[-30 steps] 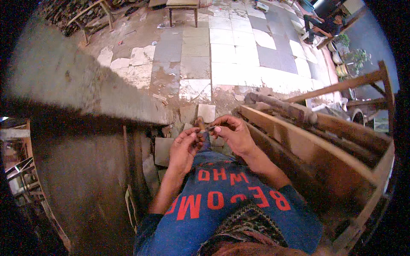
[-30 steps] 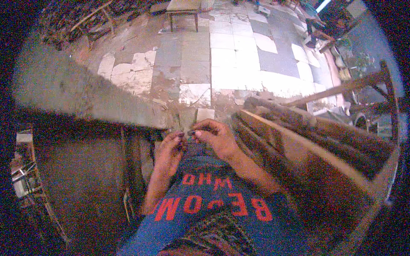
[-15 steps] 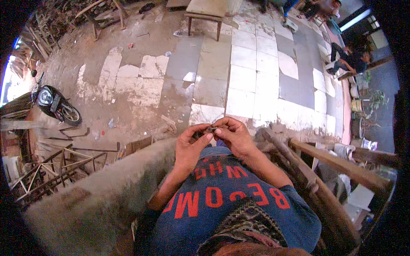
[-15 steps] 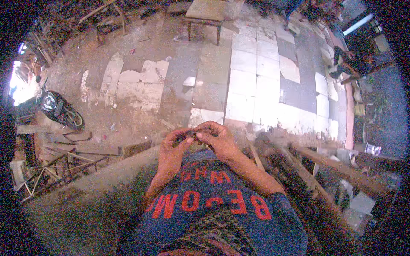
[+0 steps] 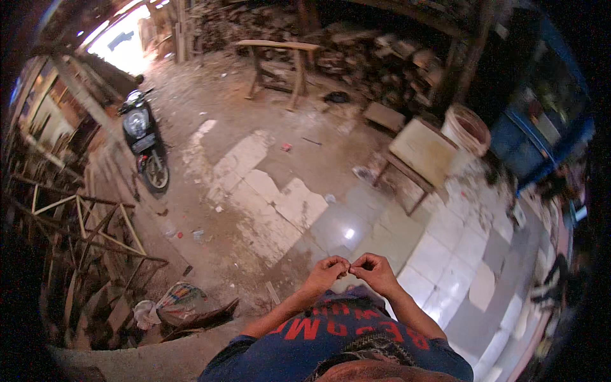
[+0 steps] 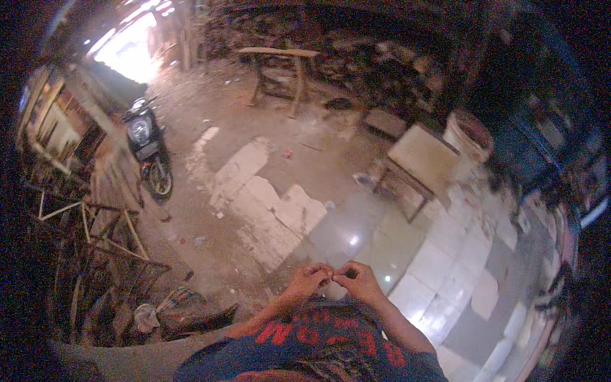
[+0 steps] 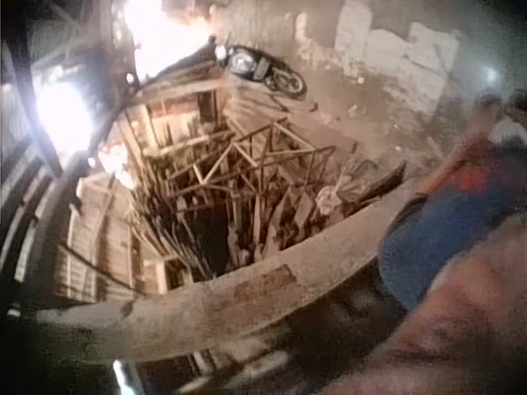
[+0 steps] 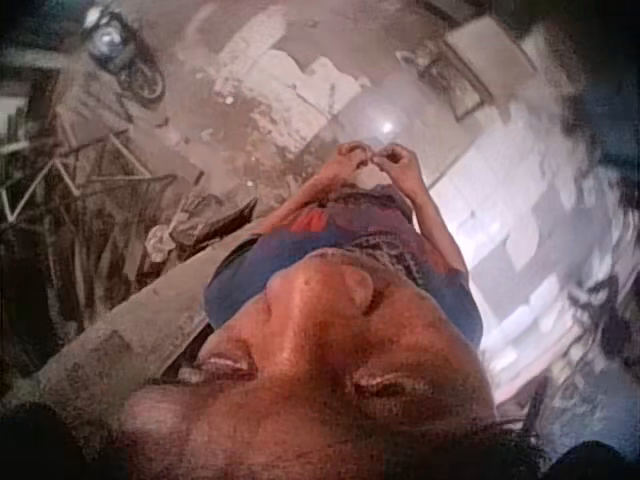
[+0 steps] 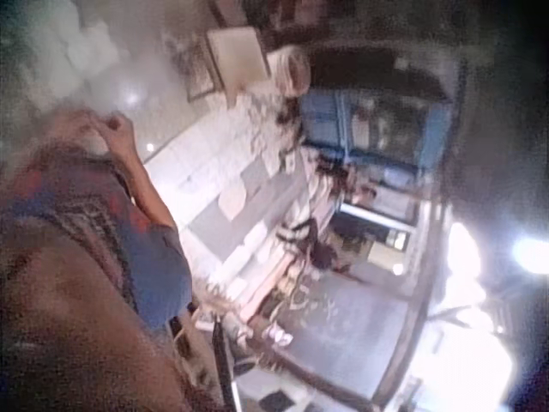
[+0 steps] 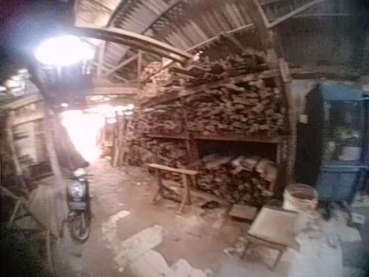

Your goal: The person walks through a cluttered workshop and approaches a workbench. They pick up a small electrical component and a screwdriver, then proceed to assemble small metal parts onto the component by hand, manipulating wires and screws.

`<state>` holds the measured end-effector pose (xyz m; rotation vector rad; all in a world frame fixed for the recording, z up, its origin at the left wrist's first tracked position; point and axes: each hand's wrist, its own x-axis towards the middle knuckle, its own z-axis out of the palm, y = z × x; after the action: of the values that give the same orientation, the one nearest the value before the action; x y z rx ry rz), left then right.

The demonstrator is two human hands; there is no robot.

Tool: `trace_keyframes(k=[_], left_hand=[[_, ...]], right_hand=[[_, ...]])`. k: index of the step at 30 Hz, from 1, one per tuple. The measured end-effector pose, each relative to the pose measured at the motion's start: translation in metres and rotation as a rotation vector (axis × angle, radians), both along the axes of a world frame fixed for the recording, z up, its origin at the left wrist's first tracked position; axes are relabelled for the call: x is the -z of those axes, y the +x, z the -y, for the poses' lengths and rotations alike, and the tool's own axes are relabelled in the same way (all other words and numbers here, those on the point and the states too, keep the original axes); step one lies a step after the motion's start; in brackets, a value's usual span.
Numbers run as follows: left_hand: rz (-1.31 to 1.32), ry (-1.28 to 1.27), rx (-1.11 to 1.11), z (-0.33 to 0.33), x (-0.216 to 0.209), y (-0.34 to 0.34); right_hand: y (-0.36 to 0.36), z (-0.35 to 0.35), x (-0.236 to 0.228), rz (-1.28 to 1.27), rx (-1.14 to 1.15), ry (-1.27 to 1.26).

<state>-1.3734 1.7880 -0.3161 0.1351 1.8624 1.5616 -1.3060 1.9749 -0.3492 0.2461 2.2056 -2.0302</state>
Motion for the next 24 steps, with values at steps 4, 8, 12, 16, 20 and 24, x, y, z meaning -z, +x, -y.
trace_keyframes(k=[4,8,12,16,20,24], left_hand=[[0.065,-0.072,-0.156,0.018,0.012,-0.089],[0.335,0.395,-0.705,0.059,0.131,-0.195],[0.264,0.679,-0.721,0.089,0.115,-0.332],[0.247,0.749,-0.698,0.096,0.049,-0.452],[0.198,0.880,-0.704,0.149,0.046,-0.580],[0.161,1.168,-0.874,0.233,0.009,-0.688]], right_hand=[[-0.133,0.004,0.009,-0.029,-0.316,0.094],[-0.294,0.039,0.091,-0.338,-0.469,0.208],[-0.443,0.033,0.238,-0.096,-0.311,0.640],[-0.461,-0.107,0.429,0.503,-0.188,0.864],[-0.463,-0.160,0.448,0.564,-0.454,1.128],[-0.573,-0.124,0.428,0.585,-0.619,1.000]])
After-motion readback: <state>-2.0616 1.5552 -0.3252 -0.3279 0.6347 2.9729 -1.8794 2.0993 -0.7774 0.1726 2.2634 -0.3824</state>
